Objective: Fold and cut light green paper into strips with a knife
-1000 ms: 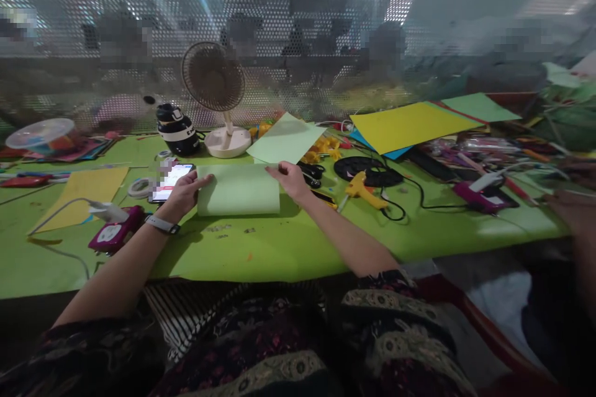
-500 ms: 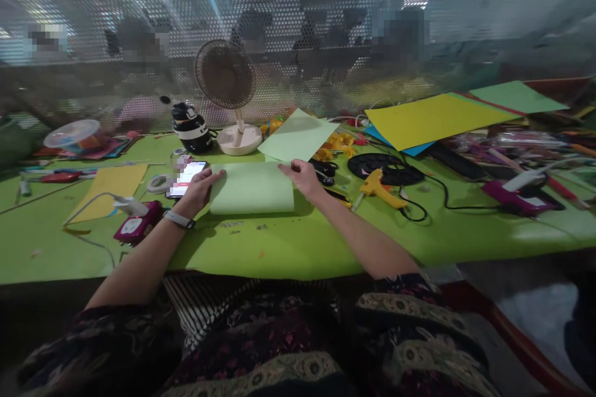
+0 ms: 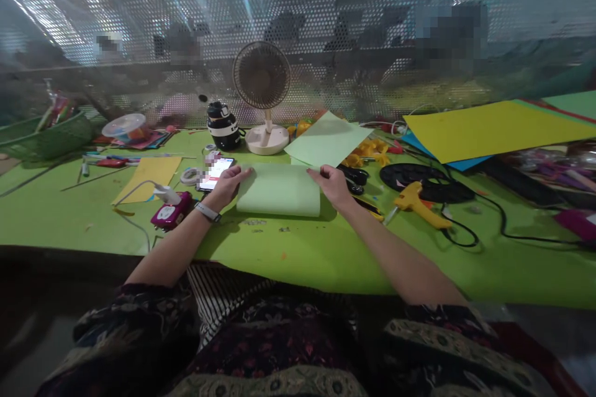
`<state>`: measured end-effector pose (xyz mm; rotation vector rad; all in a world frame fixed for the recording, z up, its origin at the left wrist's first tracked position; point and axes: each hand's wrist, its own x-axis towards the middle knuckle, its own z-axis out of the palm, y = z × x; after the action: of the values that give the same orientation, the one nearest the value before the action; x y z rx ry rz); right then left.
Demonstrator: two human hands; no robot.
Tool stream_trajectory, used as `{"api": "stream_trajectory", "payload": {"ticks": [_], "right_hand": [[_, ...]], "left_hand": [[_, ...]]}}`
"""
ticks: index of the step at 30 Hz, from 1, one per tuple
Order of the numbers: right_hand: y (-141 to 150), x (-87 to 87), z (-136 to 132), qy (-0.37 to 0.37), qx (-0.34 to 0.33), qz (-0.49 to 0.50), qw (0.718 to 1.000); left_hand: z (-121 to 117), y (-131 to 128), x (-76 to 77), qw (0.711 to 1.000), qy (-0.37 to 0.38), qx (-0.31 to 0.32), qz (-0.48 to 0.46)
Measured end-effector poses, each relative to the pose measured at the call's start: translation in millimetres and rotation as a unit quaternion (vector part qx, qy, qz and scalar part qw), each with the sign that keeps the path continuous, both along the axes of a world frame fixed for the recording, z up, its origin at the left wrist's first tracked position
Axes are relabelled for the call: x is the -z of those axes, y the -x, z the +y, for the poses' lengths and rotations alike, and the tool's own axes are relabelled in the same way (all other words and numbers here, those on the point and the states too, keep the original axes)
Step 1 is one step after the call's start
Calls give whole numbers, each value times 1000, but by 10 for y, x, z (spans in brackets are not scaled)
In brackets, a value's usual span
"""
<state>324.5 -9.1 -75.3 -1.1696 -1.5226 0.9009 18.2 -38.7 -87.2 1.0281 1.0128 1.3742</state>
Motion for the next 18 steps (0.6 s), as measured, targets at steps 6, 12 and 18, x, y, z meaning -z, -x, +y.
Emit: {"api": "stream_trajectory", "payload": {"ticks": [6,12,18], "right_hand": [[12,1,-4,9,5,4,1000],[7,1,0,11,4,-16,1000],[23,-3,45,-33,27,-158,986]], "left_hand": [[-7,-21,-43,1000,11,-15,-1],[4,-17,-32,1000,13,-20,14],[37,46,35,991,50,-36,123]]}}
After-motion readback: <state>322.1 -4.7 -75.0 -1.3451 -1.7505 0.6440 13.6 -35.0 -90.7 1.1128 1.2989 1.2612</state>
